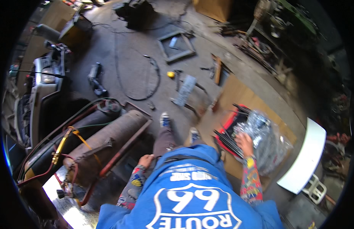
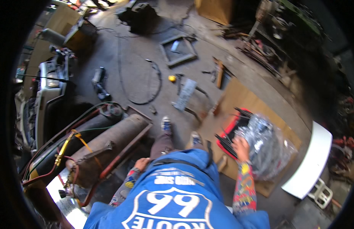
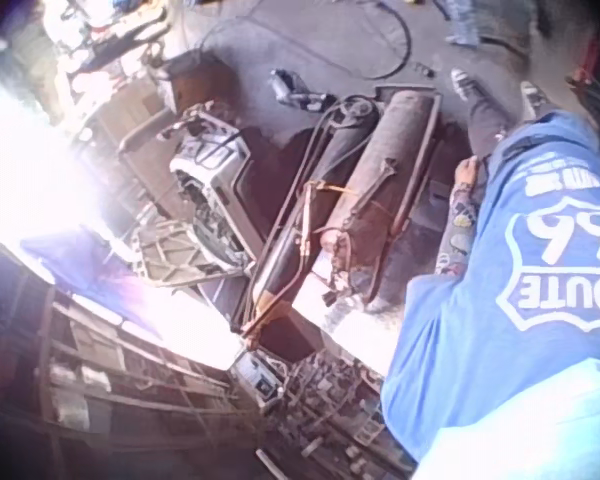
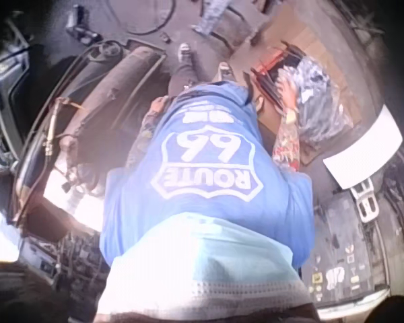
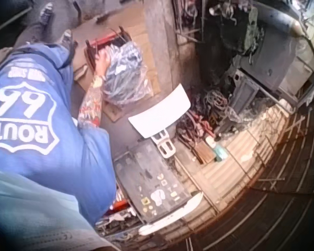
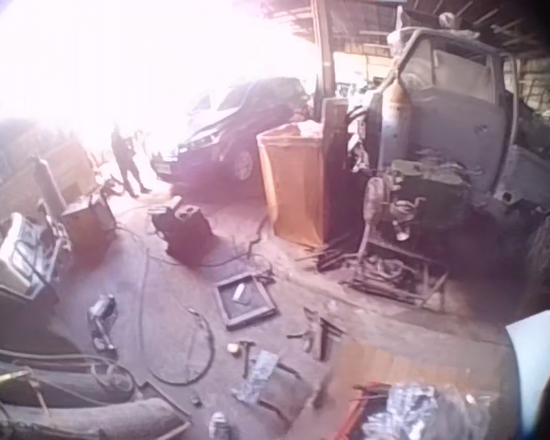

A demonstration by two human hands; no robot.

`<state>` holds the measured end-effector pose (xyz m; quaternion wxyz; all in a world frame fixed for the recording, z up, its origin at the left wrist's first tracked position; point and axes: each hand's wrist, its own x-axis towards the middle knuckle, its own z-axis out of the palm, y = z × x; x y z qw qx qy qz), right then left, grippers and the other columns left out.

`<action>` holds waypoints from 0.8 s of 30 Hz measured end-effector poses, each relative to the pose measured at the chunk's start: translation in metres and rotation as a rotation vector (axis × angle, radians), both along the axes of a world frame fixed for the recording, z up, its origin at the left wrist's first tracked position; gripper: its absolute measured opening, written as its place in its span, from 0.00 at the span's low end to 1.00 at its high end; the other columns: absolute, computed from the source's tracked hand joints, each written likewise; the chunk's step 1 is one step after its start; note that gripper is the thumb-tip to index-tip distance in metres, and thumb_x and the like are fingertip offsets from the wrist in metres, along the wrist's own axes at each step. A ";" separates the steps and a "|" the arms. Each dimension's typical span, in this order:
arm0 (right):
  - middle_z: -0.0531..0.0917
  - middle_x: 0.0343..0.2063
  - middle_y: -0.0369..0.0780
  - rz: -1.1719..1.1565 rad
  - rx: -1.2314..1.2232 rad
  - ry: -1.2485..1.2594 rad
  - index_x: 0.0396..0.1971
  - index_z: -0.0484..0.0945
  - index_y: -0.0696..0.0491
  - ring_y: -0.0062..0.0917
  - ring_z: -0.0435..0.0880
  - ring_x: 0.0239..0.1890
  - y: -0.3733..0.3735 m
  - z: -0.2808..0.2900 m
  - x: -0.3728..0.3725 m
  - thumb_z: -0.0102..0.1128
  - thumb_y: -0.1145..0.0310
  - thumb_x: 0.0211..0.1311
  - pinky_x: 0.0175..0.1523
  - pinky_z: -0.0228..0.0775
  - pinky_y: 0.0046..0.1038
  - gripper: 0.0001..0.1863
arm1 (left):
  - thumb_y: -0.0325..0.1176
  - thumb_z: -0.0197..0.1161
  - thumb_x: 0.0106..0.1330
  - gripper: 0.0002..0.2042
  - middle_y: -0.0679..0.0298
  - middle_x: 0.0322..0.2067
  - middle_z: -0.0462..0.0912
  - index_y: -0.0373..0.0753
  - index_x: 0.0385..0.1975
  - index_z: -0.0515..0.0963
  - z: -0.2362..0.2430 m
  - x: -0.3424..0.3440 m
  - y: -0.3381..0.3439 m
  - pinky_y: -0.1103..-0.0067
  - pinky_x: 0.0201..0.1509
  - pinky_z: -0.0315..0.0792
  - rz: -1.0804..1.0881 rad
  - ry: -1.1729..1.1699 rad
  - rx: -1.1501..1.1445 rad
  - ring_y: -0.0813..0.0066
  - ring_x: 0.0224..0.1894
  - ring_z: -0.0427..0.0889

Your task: The person positions a metal frame on a red plastic chair, then sits on the floor and uses a welding torch to join the frame's corners. Sparks are visible as the welds are applied.

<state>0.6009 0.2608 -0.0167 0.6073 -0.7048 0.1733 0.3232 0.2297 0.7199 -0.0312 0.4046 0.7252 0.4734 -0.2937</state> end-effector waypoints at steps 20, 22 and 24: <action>0.74 0.21 0.26 -0.165 -0.273 0.256 0.51 0.78 0.45 0.13 0.71 0.20 0.261 -0.008 -0.103 0.59 0.55 0.73 0.23 0.64 0.22 0.14 | 0.56 0.58 0.72 0.26 0.56 0.36 0.87 0.35 0.48 0.83 -0.026 0.165 0.385 0.68 0.41 0.79 -0.165 -0.144 0.054 0.66 0.34 0.86; 0.73 0.21 0.26 -0.225 -0.244 0.198 0.52 0.78 0.44 0.13 0.71 0.21 0.243 -0.006 -0.114 0.60 0.55 0.73 0.24 0.64 0.23 0.14 | 0.53 0.58 0.73 0.21 0.62 0.32 0.85 0.40 0.45 0.83 -0.042 0.160 0.377 0.71 0.32 0.75 -0.001 -0.117 -0.139 0.73 0.31 0.83; 0.74 0.21 0.26 -0.292 -0.077 0.176 0.47 0.78 0.46 0.12 0.71 0.20 0.228 -0.012 -0.104 0.61 0.59 0.73 0.22 0.60 0.19 0.10 | 0.52 0.58 0.73 0.21 0.62 0.39 0.88 0.42 0.53 0.82 -0.055 0.149 0.369 0.72 0.42 0.80 0.119 0.042 -0.280 0.66 0.38 0.88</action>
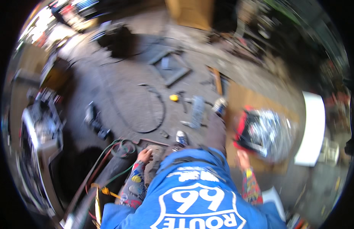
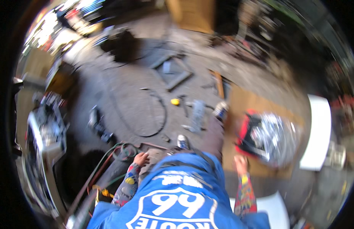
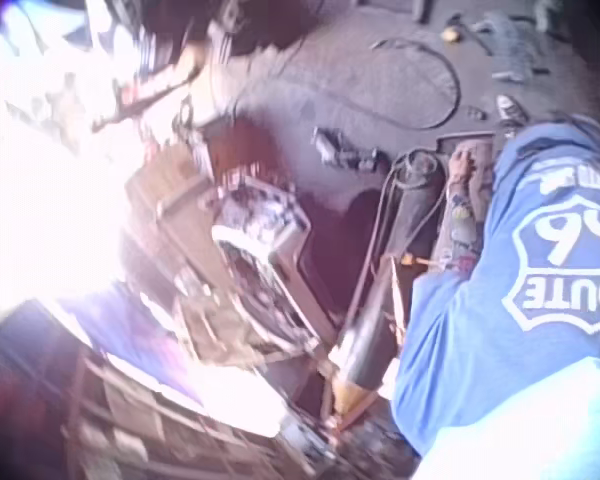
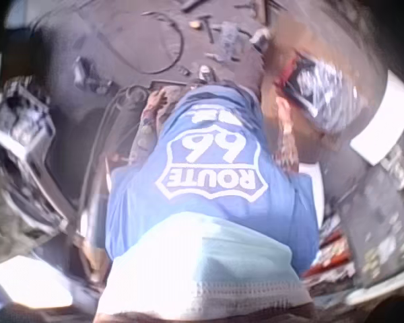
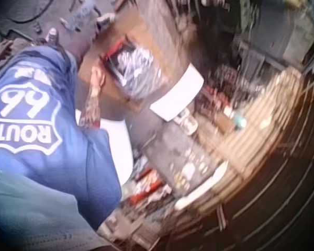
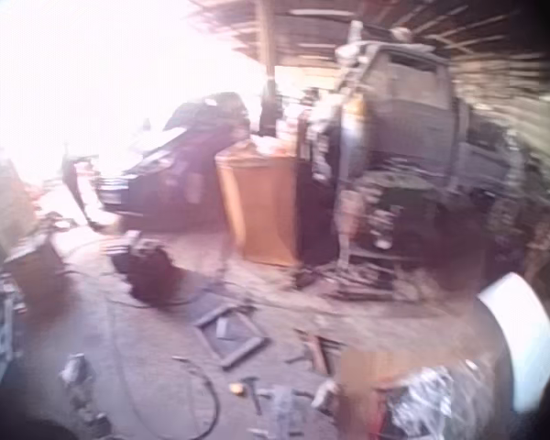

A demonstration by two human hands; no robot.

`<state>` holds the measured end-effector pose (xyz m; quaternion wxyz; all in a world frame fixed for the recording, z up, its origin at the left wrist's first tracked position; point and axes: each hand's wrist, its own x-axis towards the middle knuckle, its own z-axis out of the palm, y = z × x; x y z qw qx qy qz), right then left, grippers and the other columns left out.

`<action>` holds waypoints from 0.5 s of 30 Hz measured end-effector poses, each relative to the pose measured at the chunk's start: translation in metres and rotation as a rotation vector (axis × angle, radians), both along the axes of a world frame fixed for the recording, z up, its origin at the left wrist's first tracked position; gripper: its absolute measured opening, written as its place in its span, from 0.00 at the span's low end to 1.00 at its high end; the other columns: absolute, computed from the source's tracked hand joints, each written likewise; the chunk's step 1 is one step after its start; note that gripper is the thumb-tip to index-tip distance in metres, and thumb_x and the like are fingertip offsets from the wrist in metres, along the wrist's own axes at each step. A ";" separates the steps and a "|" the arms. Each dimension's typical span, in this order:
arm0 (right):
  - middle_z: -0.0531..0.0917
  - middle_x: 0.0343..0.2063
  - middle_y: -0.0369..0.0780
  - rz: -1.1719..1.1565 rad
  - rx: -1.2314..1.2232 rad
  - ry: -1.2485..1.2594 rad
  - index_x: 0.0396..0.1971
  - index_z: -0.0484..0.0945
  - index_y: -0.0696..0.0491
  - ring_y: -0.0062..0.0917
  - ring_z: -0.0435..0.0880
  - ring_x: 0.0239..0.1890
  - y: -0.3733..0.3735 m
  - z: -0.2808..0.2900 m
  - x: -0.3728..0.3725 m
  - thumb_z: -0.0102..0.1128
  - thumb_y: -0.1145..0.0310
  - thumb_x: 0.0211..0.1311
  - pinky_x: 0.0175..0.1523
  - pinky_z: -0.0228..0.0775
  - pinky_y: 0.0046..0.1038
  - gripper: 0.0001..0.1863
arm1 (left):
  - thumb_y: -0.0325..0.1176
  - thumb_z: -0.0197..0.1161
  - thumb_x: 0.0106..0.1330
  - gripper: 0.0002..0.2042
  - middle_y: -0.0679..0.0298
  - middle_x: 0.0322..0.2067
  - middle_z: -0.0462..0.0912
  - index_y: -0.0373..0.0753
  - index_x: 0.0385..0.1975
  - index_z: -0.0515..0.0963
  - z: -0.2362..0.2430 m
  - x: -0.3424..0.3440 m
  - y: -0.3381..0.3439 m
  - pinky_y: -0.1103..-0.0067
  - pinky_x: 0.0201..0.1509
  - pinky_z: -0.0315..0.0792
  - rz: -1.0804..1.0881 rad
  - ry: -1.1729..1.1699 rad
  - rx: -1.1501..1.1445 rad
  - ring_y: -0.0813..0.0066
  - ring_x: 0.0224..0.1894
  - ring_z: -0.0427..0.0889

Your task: The person positions a metal frame on a red plastic chair, then sits on the floor and uses a welding torch to join the frame's corners. Sparks are visible as the welds are applied.

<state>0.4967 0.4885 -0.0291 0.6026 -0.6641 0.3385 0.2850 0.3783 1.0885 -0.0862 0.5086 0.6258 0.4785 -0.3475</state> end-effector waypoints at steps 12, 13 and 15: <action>0.84 0.37 0.36 -0.146 -0.185 0.467 0.49 0.80 0.48 0.23 0.83 0.29 -0.050 -0.038 -0.066 0.63 0.58 0.66 0.29 0.70 0.30 0.16 | 0.49 0.62 0.71 0.21 0.61 0.32 0.89 0.33 0.39 0.85 -0.058 0.091 0.034 0.75 0.40 0.79 -0.595 -0.055 0.120 0.68 0.36 0.87; 0.84 0.36 0.35 -0.174 -0.160 0.494 0.48 0.81 0.48 0.23 0.83 0.28 -0.055 -0.044 -0.066 0.63 0.58 0.66 0.27 0.69 0.30 0.15 | 0.49 0.63 0.71 0.21 0.61 0.31 0.89 0.32 0.38 0.85 -0.047 0.124 0.026 0.75 0.40 0.79 -0.535 -0.053 0.112 0.68 0.35 0.87; 0.83 0.32 0.35 -0.266 -0.128 0.492 0.45 0.81 0.50 0.23 0.83 0.27 -0.068 -0.051 -0.048 0.64 0.58 0.65 0.27 0.70 0.30 0.15 | 0.46 0.64 0.70 0.19 0.62 0.27 0.86 0.32 0.35 0.84 -0.002 0.193 0.006 0.74 0.34 0.77 -0.224 -0.171 0.040 0.70 0.30 0.84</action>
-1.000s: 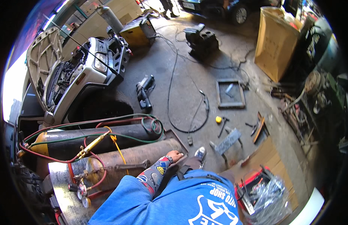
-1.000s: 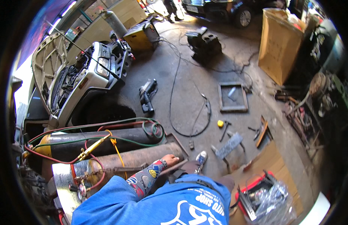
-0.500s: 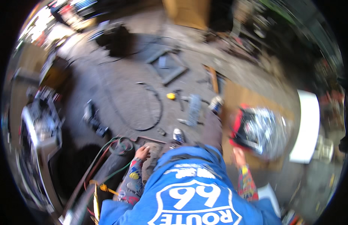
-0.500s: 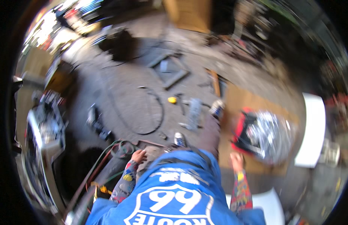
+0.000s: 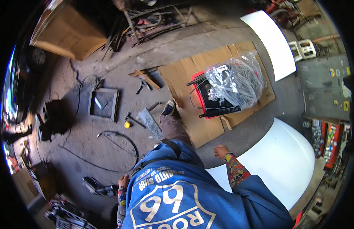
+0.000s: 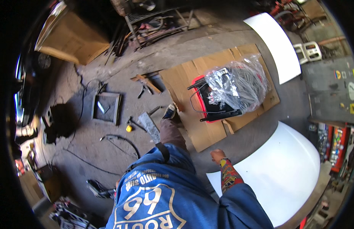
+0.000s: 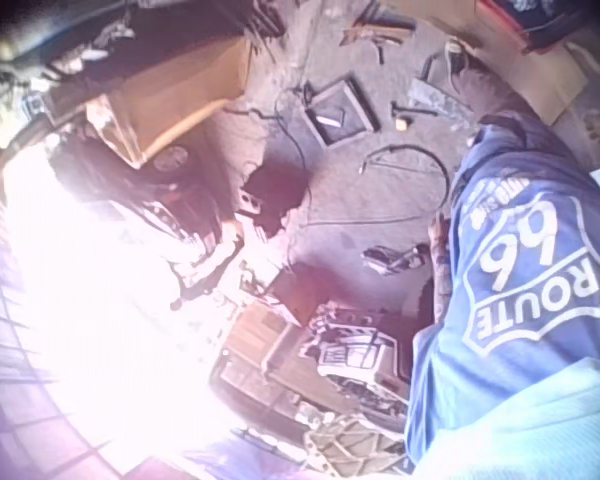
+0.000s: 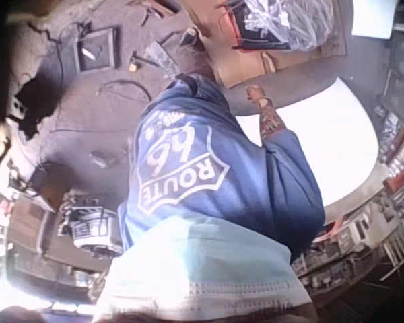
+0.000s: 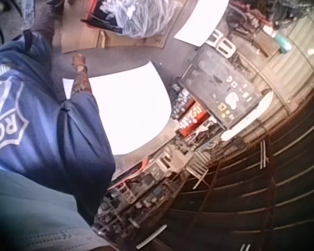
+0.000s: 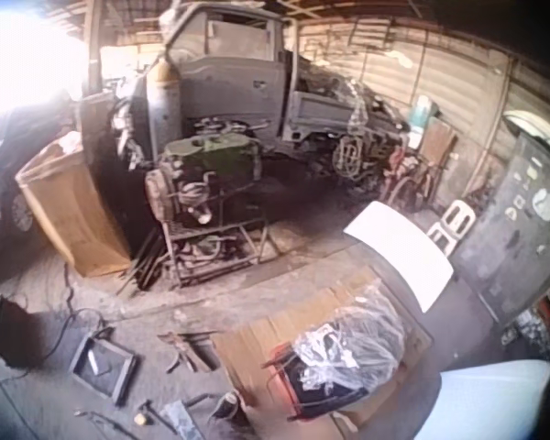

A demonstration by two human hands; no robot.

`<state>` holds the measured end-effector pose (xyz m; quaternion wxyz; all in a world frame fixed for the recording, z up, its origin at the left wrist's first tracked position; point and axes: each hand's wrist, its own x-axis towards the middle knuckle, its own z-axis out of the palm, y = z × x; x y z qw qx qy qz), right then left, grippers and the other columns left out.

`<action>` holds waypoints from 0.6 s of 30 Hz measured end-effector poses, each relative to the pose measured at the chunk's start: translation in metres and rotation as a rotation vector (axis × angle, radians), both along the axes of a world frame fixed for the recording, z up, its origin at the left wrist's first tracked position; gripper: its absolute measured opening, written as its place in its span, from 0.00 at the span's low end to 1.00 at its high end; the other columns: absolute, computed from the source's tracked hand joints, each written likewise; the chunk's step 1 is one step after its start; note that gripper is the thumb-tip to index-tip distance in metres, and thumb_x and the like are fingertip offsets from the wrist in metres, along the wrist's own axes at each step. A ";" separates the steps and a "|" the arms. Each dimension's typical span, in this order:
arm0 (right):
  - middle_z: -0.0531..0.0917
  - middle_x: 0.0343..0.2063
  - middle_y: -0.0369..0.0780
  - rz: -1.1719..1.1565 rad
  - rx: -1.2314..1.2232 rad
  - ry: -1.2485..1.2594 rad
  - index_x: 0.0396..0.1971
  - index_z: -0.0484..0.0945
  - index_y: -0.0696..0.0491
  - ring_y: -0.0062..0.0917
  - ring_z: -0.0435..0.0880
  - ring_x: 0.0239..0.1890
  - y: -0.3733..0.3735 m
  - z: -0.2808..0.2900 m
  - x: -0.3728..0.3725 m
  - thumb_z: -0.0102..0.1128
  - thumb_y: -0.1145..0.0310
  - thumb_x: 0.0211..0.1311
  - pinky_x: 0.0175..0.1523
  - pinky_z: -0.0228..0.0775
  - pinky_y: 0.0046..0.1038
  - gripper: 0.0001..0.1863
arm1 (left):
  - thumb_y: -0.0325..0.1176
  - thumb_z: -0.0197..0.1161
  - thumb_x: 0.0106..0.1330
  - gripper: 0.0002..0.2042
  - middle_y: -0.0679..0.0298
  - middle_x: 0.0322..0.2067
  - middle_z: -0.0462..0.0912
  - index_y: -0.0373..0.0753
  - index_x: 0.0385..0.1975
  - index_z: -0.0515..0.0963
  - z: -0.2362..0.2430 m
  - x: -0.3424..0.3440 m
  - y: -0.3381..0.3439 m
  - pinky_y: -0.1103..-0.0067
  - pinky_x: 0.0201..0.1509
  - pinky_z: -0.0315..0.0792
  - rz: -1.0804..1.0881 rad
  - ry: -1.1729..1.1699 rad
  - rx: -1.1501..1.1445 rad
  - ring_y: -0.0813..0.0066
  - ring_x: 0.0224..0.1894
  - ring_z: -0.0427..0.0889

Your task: The person positions a metal frame on a red plastic chair, then sits on the floor and uses a welding torch to join the frame's corners. Sparks are visible as the welds are applied.

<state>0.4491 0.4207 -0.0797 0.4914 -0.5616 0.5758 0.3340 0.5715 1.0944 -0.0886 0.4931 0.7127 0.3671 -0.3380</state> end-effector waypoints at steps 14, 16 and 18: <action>0.85 0.32 0.33 -0.563 -0.209 -0.303 0.42 0.82 0.53 0.18 0.84 0.32 -0.093 -0.007 0.136 0.67 0.60 0.66 0.35 0.78 0.24 0.13 | 0.45 0.56 0.76 0.18 0.52 0.39 0.87 0.35 0.46 0.83 0.084 0.345 -0.277 0.68 0.50 0.76 -0.853 -0.497 0.278 0.59 0.43 0.85; 0.86 0.33 0.37 -0.494 -0.331 -0.205 0.43 0.83 0.54 0.25 0.86 0.33 -0.091 -0.028 0.106 0.69 0.58 0.62 0.37 0.79 0.29 0.16 | 0.45 0.57 0.76 0.18 0.51 0.39 0.87 0.36 0.47 0.83 0.089 0.361 -0.299 0.66 0.50 0.77 -0.985 -0.429 0.314 0.56 0.43 0.86; 0.88 0.35 0.44 -0.348 -0.500 -0.008 0.43 0.83 0.55 0.35 0.89 0.36 -0.090 -0.052 0.090 0.73 0.59 0.56 0.44 0.81 0.36 0.19 | 0.45 0.58 0.75 0.18 0.51 0.38 0.87 0.36 0.46 0.84 0.086 0.373 -0.318 0.65 0.48 0.78 -1.104 -0.428 0.328 0.57 0.42 0.87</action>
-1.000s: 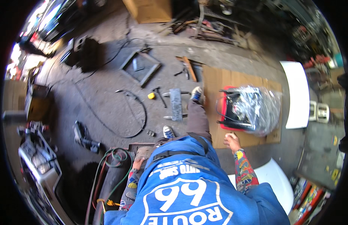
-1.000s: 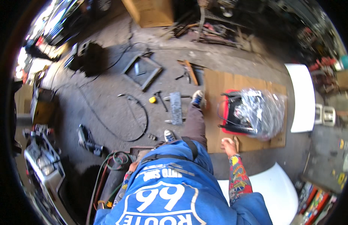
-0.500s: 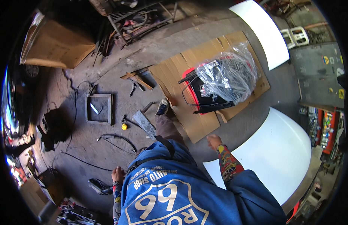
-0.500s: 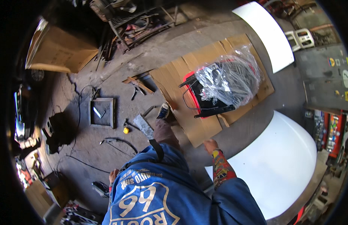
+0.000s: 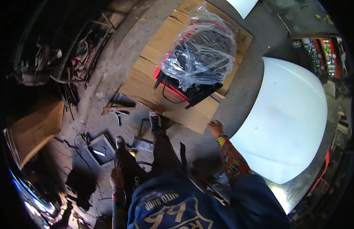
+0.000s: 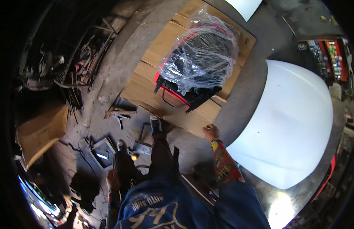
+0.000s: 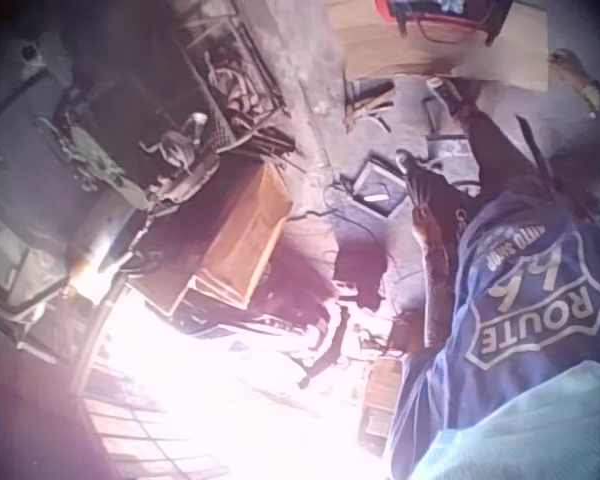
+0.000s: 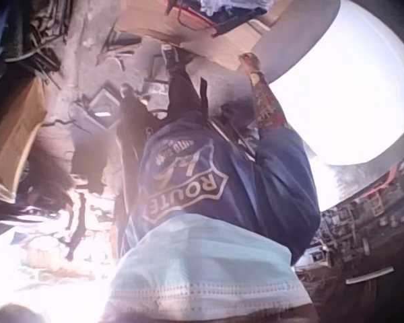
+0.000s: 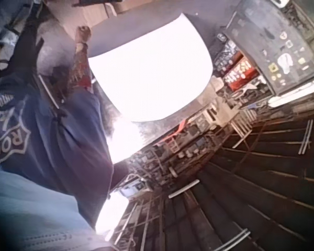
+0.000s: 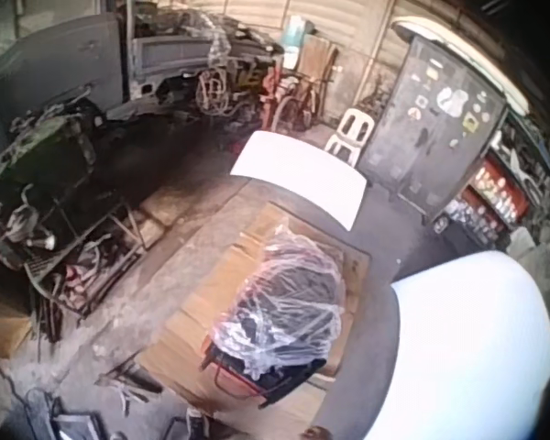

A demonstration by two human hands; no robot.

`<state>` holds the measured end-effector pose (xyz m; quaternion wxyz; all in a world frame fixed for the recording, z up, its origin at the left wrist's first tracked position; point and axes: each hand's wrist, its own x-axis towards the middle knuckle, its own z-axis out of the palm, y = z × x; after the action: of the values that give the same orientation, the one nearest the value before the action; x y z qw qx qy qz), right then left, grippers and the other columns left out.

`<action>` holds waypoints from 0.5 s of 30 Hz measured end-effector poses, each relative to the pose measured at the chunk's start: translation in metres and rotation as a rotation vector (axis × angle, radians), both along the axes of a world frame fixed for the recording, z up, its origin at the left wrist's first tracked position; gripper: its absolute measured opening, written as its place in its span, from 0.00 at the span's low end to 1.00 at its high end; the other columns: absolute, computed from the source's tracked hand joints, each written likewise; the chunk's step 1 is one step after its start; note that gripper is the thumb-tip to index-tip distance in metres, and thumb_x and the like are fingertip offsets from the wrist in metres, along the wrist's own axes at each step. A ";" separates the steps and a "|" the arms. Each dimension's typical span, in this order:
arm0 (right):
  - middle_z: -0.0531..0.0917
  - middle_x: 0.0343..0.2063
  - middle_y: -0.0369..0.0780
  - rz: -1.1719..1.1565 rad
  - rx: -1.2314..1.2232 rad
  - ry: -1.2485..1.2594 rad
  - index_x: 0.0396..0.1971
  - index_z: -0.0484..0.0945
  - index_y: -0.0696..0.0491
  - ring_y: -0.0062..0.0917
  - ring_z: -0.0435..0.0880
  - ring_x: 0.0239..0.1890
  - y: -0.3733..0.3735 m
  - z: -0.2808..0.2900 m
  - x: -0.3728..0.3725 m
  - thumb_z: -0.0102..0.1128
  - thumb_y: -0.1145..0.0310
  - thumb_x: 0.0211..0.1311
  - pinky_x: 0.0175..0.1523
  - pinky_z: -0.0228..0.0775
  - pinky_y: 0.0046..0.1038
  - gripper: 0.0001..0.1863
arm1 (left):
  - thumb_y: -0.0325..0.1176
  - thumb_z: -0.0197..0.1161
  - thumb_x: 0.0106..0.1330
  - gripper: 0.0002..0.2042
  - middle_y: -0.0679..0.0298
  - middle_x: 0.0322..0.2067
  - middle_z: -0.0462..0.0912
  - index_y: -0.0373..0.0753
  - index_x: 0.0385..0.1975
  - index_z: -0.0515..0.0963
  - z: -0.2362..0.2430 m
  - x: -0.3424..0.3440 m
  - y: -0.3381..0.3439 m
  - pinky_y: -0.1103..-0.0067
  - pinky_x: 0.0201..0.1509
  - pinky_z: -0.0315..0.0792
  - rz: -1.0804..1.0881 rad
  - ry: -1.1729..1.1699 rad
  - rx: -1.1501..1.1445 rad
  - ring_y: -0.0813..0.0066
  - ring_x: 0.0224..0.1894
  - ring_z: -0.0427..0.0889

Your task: The person positions a metal frame on a red plastic chair, then sits on the floor and uses a welding torch to join the frame's corners. Sparks are visible as the welds are applied.

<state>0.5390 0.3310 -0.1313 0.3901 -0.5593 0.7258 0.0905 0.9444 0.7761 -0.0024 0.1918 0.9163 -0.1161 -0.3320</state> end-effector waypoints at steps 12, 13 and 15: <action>0.71 0.62 0.46 0.680 -0.873 0.381 0.66 0.69 0.46 0.45 0.68 0.65 -0.191 -0.152 0.084 0.82 0.61 0.41 0.66 0.58 0.53 0.48 | 0.48 0.63 0.71 0.18 0.54 0.26 0.83 0.36 0.37 0.82 -0.319 0.118 -0.273 0.66 0.35 0.76 -0.566 0.217 -0.175 0.63 0.31 0.85; 0.71 0.62 0.47 0.690 -0.810 0.441 0.64 0.71 0.47 0.45 0.68 0.65 -0.203 -0.164 0.088 0.81 0.61 0.43 0.66 0.58 0.53 0.44 | 0.48 0.64 0.71 0.18 0.51 0.31 0.83 0.35 0.41 0.81 -0.362 0.118 -0.326 0.65 0.37 0.76 -0.635 0.128 -0.321 0.61 0.34 0.85; 0.72 0.62 0.47 0.799 -0.872 0.502 0.60 0.75 0.48 0.46 0.68 0.66 -0.210 -0.187 0.097 0.80 0.61 0.45 0.67 0.59 0.53 0.38 | 0.43 0.67 0.70 0.28 0.57 0.36 0.84 0.38 0.65 0.68 -0.429 0.116 -0.430 0.72 0.38 0.78 -0.635 0.255 -0.479 0.68 0.34 0.83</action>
<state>0.6359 0.1211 -0.3179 -0.1188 -0.8557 0.5009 0.0538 1.0599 0.3460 -0.4313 0.3002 0.7161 -0.4422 -0.4489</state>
